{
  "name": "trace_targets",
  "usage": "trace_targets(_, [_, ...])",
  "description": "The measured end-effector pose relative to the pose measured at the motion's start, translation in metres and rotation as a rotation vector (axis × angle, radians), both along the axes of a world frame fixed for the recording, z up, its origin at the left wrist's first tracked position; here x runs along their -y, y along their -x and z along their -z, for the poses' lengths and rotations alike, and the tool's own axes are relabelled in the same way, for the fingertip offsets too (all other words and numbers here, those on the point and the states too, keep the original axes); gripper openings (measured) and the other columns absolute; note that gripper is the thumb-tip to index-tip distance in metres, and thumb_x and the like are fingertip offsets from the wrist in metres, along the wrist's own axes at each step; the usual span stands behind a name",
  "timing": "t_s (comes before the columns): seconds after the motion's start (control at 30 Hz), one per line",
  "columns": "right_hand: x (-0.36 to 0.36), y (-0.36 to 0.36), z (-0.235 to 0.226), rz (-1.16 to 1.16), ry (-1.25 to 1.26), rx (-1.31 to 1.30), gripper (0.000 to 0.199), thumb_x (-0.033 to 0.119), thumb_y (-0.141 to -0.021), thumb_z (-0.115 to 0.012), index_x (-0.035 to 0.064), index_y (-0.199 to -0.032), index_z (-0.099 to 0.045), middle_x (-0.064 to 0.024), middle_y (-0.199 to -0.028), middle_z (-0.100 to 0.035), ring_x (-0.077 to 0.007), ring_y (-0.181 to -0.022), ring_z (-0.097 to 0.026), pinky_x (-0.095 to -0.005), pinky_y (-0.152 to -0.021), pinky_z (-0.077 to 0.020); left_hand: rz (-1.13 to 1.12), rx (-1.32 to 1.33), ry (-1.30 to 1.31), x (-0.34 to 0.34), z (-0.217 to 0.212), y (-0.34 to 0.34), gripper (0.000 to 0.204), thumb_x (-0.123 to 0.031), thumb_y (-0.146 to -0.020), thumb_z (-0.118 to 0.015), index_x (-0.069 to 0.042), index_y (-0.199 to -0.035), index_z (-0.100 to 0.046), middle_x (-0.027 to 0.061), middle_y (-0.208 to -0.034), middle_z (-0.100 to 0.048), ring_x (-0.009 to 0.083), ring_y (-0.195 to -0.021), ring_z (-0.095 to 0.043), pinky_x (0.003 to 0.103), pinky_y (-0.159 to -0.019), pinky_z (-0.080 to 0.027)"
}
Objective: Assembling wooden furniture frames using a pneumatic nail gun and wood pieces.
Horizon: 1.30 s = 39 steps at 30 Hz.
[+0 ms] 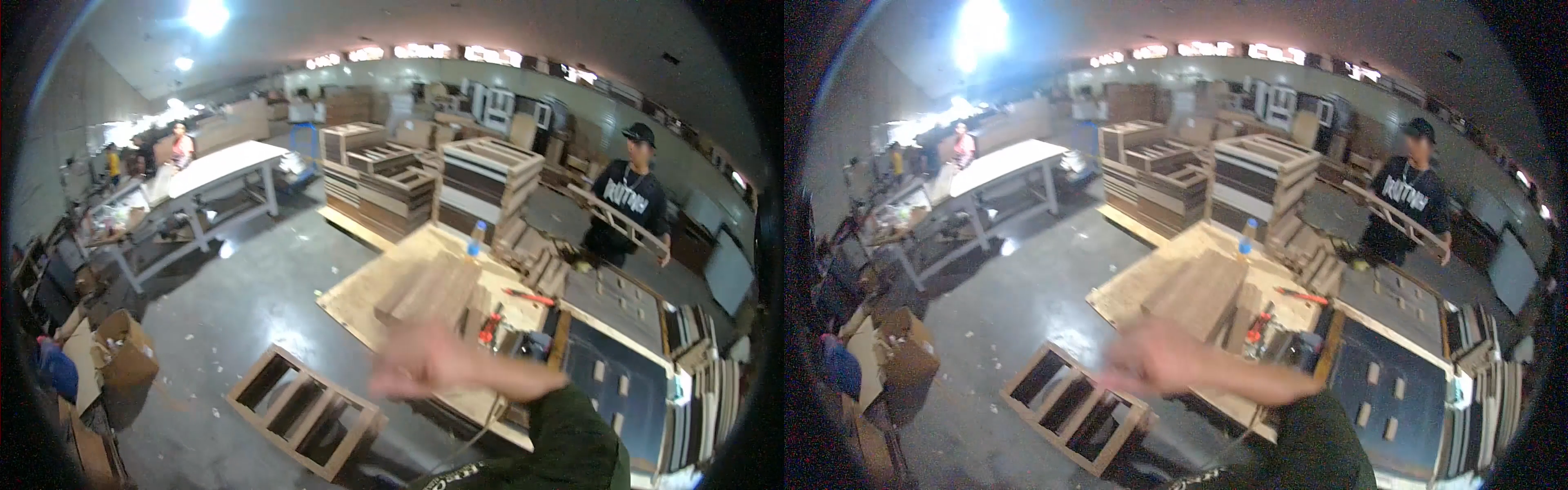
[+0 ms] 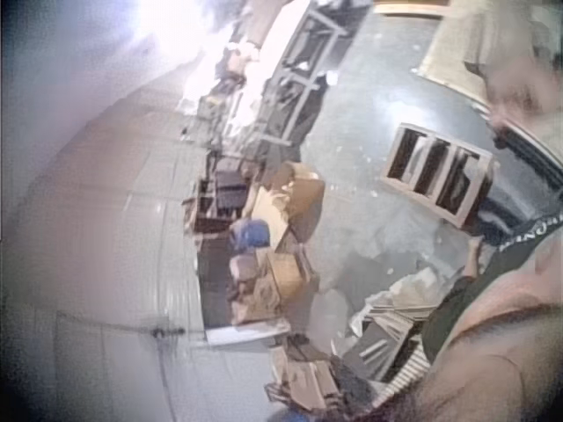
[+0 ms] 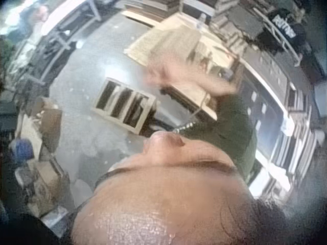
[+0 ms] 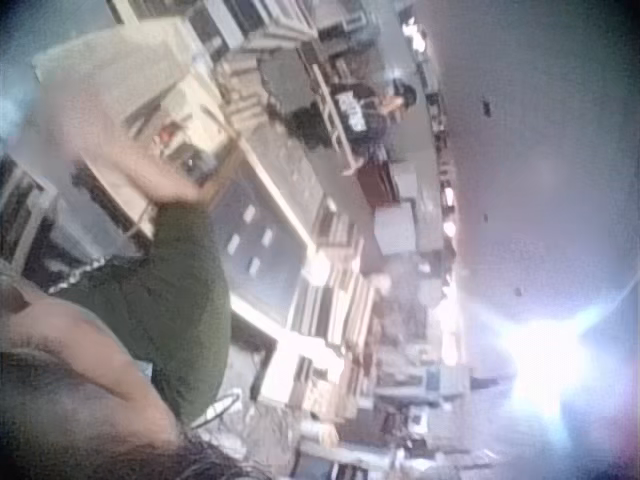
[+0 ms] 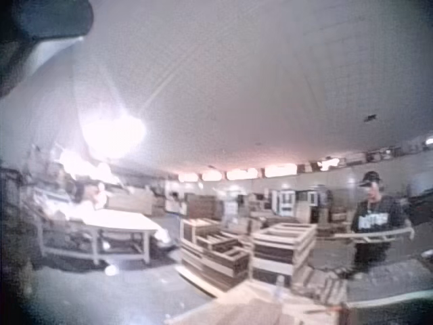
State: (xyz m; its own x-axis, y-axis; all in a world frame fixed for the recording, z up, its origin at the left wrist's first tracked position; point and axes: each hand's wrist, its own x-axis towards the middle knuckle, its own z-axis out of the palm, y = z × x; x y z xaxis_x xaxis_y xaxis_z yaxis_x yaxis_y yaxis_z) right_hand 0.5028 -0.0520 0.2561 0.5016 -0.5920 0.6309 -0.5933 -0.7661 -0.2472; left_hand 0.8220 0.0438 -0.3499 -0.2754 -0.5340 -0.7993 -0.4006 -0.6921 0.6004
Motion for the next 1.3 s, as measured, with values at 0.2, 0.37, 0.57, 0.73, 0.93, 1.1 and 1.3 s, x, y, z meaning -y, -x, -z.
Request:
trace_targets(0.2, [-0.159, 0.083, 0.175, 0.491, -0.726, 0.284, 0.023, 0.032, -0.079, -0.073, 0.0105, -0.076, -0.069, -0.0041, -0.069, -0.065, -0.0179, -0.061, -0.061, -0.0298, -0.057, -0.0468, 0.220, 0.325, 0.398, 0.033, -0.037, 0.020, 0.032, -0.031, -0.080, -0.061, -0.001, -0.069, -0.065, 0.0137, -0.062, -0.063, 0.0258, -0.057, -0.062, 0.038, -0.057, -0.049])
trace_targets(0.37, [-0.266, 0.134, 0.234, 0.588, -1.221, 0.783, 0.071, 0.040, -0.079, -0.068, 0.0132, -0.139, -0.041, -0.0145, -0.142, -0.042, -0.0303, -0.130, -0.040, -0.0520, -0.105, -0.0312, 0.325, 0.357, 0.360, 0.043, -0.058, 0.086, 0.055, -0.037, -0.073, -0.071, 0.002, -0.110, -0.064, 0.0183, -0.105, -0.066, 0.0263, -0.095, -0.064, 0.038, -0.082, -0.050])
trace_targets(0.57, [-0.299, 0.183, 0.265, 0.608, -0.870, 1.063, 0.036, 0.009, -0.080, -0.072, 0.0027, -0.113, -0.061, -0.0008, -0.085, -0.065, -0.0078, -0.078, -0.061, -0.0237, -0.074, -0.0488, 0.398, -0.186, 0.275, -0.009, -0.062, 0.241, 0.070, -0.018, -0.075, -0.066, 0.000, -0.137, -0.039, 0.0133, -0.106, -0.062, 0.0206, -0.090, -0.058, 0.035, -0.076, -0.048])
trace_targets(0.73, [-0.298, 0.210, 0.259, 0.515, -0.819, 1.110, 0.034, 0.009, -0.083, -0.069, 0.0040, -0.116, -0.060, -0.0018, -0.087, -0.064, -0.0081, -0.085, -0.059, -0.0234, -0.079, -0.0479, 0.735, -0.085, 0.195, -0.044, -0.153, 0.303, 0.041, -0.032, -0.084, -0.064, -0.003, -0.114, -0.061, 0.0092, -0.098, -0.065, 0.0198, -0.085, -0.060, 0.033, -0.075, -0.049])
trace_targets(0.93, [-0.307, 0.227, 0.280, 0.473, -0.876, 1.212, 0.033, 0.010, -0.084, -0.068, 0.0044, -0.116, -0.060, -0.0010, -0.089, -0.063, -0.0088, -0.083, -0.058, -0.0242, -0.079, -0.0462, 0.932, 0.047, 1.078, 0.057, -0.272, 0.303, 0.023, -0.022, -0.081, -0.066, -0.002, -0.090, -0.062, 0.0121, -0.077, -0.062, 0.0253, -0.071, -0.060, 0.037, -0.069, -0.049])
trace_targets(1.1, [-0.277, 0.225, 0.264, 0.481, -1.004, 1.152, 0.036, 0.015, -0.085, -0.069, 0.0052, -0.118, -0.059, -0.0021, -0.096, -0.063, -0.0085, -0.088, -0.057, -0.0249, -0.081, -0.0456, -0.084, -0.006, 1.352, 0.137, -0.356, 0.335, 0.036, -0.007, -0.082, -0.061, -0.002, -0.116, -0.052, 0.0140, -0.107, -0.054, 0.0233, -0.093, -0.055, 0.035, -0.083, -0.046])
trace_targets(1.3, [-0.173, 0.226, 0.250, 0.379, -1.098, 0.950, 0.038, 0.024, -0.087, -0.066, 0.0051, -0.119, -0.058, -0.0046, -0.109, -0.061, -0.0088, -0.098, -0.056, -0.0271, -0.083, -0.0460, -0.544, -0.039, 1.351, 0.135, -0.332, 0.375, 0.039, -0.005, -0.081, -0.061, 0.000, -0.118, -0.048, 0.0125, -0.110, -0.052, 0.0203, -0.100, -0.052, 0.031, -0.088, -0.043])
